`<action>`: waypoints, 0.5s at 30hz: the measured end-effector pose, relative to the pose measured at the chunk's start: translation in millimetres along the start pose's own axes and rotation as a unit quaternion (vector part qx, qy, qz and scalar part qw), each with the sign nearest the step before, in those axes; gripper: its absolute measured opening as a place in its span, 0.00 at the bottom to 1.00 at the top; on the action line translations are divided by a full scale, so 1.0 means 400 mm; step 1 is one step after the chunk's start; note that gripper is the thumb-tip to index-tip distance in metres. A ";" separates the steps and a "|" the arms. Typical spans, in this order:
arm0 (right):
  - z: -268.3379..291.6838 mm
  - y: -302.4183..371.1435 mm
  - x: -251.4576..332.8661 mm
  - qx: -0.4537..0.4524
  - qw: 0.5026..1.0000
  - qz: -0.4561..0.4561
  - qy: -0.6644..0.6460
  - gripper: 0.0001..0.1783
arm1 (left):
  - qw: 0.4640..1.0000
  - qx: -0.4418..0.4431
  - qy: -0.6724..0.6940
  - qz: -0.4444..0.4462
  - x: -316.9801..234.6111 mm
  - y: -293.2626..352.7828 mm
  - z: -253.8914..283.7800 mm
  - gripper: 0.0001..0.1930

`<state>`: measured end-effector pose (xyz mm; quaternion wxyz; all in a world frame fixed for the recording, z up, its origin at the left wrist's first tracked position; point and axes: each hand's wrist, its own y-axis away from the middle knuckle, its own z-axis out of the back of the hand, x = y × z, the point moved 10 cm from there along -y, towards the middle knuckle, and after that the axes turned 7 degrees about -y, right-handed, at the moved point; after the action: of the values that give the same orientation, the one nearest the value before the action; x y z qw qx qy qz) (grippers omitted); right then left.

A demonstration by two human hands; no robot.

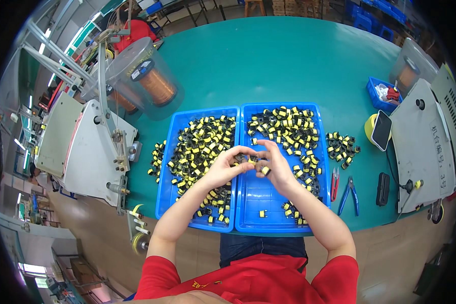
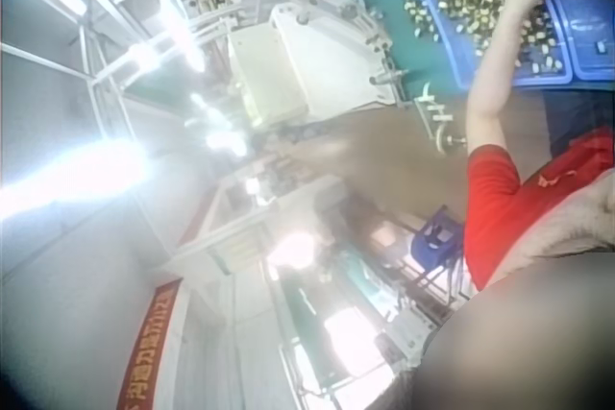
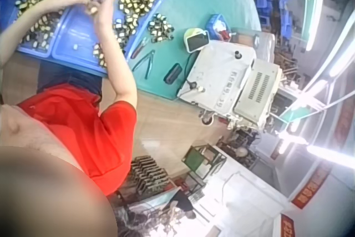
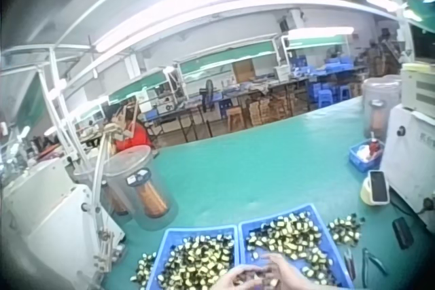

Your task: The person sorts small electronic components by hand, placing them into plastic trays.

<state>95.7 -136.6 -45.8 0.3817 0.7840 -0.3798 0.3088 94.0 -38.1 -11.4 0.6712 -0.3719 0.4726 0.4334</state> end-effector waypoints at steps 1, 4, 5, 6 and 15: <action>0.023 -0.010 -0.009 -0.005 0.998 0.000 -0.055 0.23 | 0.987 0.009 0.137 0.087 0.033 0.003 -0.011 0.19; 0.067 -0.035 -0.029 -0.028 0.990 -0.007 -0.137 0.20 | 0.975 0.035 0.198 0.096 0.034 0.001 -0.011 0.19; 0.077 -0.037 -0.031 -0.046 0.991 -0.005 -0.127 0.20 | 0.962 0.032 0.253 0.094 0.031 -0.001 -0.009 0.19; 0.082 -0.037 -0.031 -0.064 0.991 -0.004 -0.116 0.20 | 0.956 0.037 0.275 0.092 0.029 0.000 -0.008 0.20; 0.011 -0.003 0.061 -0.021 0.985 0.158 0.066 0.19 | 0.905 0.052 0.403 0.124 0.029 0.005 -0.025 0.21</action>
<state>110.4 -148.5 -29.9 0.3692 0.6837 -0.4793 0.4081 91.0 -43.6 -25.5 0.3833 -0.4178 0.7668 0.3008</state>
